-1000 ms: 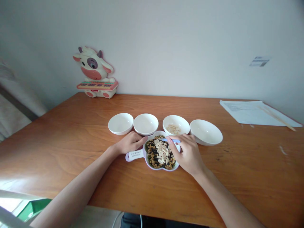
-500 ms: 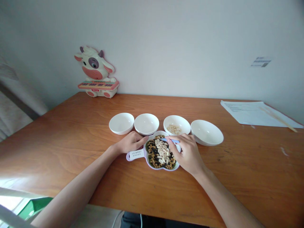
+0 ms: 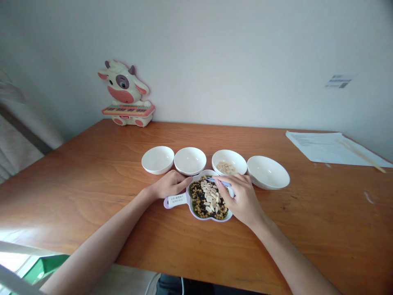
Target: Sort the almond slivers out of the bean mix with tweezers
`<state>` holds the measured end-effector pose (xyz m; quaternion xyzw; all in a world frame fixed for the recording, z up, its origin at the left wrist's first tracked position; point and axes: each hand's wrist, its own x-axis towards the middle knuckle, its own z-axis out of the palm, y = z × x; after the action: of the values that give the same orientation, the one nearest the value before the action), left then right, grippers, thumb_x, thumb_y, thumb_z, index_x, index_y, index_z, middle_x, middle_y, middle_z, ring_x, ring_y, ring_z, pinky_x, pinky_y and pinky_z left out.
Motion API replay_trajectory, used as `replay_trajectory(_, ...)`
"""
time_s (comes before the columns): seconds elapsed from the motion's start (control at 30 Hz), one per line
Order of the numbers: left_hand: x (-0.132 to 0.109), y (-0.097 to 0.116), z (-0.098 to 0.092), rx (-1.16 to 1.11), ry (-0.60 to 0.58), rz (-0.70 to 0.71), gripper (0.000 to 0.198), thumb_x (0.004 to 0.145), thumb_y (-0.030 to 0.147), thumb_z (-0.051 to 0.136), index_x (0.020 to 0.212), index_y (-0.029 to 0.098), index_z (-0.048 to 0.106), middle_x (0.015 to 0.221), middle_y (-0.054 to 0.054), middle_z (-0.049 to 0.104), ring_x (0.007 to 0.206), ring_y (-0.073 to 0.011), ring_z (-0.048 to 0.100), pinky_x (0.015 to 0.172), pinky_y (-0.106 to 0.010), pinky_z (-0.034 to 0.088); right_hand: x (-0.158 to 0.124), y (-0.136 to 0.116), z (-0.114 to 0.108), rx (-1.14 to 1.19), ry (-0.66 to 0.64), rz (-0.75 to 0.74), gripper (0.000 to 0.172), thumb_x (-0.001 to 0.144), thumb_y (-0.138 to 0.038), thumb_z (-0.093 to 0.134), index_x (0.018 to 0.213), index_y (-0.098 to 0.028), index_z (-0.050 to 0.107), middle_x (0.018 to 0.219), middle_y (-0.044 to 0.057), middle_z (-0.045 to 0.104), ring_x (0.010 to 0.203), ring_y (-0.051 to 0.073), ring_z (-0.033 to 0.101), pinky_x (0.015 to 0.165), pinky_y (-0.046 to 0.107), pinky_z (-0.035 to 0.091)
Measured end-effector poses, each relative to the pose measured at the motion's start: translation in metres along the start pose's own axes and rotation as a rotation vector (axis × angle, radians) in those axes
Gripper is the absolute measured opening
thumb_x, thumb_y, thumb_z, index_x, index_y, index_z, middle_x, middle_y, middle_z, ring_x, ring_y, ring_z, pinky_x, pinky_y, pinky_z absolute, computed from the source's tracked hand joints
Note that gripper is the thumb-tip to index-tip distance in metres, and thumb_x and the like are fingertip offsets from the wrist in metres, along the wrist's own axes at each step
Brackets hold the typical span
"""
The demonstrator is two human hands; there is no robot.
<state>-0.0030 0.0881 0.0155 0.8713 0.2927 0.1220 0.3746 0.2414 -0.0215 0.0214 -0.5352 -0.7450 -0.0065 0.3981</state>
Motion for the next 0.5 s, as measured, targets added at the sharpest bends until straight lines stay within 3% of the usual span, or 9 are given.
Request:
replay_trajectory(0.27, 0.0001, 0.0012, -0.0004, -0.014, 0.008, 0.002, 0.064, 0.104, 0.052, 0.034, 0.052, 0.016, 0.038, 0.048, 0.0, 0.044, 0.044, -0.0068, 0.033, 0.042, -0.021, 0.024, 0.0014, -0.0007, -0.0003, -0.027, -0.014, -0.017, 0.015, 0.099, -0.025, 0.06, 0.106, -0.025, 0.074, 0.103, 0.002, 0.08, 0.092, 0.022, 0.07, 0.08, 0.04, 0.043)
replay_trajectory(0.5, -0.0001, 0.0019, -0.001, 0.006, 0.002, 0.002, 0.063, 0.104, 0.052, 0.033, 0.052, 0.016, 0.037, 0.049, 0.001, 0.042, 0.045, -0.0067, 0.032, 0.043, -0.021, 0.024, 0.0001, 0.0014, 0.0006, 0.003, 0.015, -0.015, 0.016, 0.098, -0.022, 0.061, 0.107, -0.024, 0.074, 0.095, 0.001, 0.081, 0.083, 0.022, 0.07, 0.079, 0.04, 0.045)
